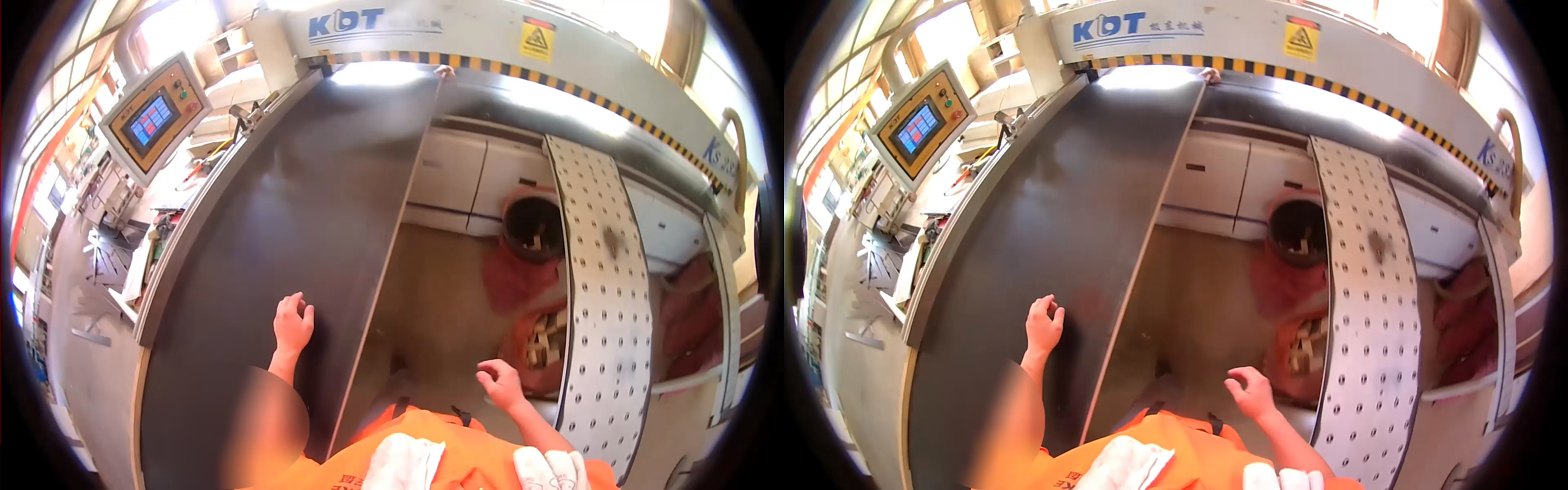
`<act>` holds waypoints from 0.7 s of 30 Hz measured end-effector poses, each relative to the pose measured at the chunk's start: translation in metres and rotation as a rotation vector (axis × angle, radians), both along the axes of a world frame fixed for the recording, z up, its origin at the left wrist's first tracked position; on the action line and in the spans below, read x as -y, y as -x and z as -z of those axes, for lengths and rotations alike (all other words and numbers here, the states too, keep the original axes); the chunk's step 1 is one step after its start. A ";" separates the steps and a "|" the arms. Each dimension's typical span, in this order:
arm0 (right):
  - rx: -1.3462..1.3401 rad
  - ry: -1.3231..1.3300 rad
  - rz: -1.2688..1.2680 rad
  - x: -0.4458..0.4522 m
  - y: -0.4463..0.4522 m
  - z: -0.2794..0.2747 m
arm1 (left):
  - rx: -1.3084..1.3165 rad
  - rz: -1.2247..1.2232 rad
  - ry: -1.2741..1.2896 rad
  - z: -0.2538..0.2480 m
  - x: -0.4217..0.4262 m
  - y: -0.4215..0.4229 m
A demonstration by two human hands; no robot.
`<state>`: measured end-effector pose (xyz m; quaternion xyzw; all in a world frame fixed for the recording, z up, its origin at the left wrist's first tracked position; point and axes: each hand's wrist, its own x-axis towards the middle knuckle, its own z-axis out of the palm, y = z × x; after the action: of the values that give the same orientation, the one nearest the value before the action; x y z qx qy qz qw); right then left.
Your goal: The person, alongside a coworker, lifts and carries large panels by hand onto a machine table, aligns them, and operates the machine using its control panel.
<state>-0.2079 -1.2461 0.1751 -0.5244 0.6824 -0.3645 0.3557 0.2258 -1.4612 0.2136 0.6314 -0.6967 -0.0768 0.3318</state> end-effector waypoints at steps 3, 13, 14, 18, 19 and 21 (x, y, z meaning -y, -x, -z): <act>-0.131 0.010 -0.282 0.113 -0.009 -0.020 | 0.067 -0.053 0.068 0.011 0.076 -0.005; 0.524 -0.322 0.160 0.495 0.086 0.026 | 0.169 -0.241 -0.057 0.005 0.198 0.011; 0.601 -0.303 0.177 0.545 0.107 0.041 | 0.160 -0.268 -0.074 0.005 0.203 0.013; 0.853 -0.325 0.071 0.788 0.149 0.095 | 0.189 -0.557 -0.158 0.005 0.225 0.021; 0.907 -0.395 0.040 0.826 0.146 0.088 | 0.184 -0.639 -0.167 0.014 0.228 0.033; 1.000 -0.542 -0.023 0.903 0.131 0.071 | 0.204 -0.919 -0.245 0.025 0.246 0.062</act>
<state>-0.3391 -2.1494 0.1036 -0.1855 0.4943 -0.3762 0.7614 0.1634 -1.7074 0.1883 0.9124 -0.3604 0.0587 0.1847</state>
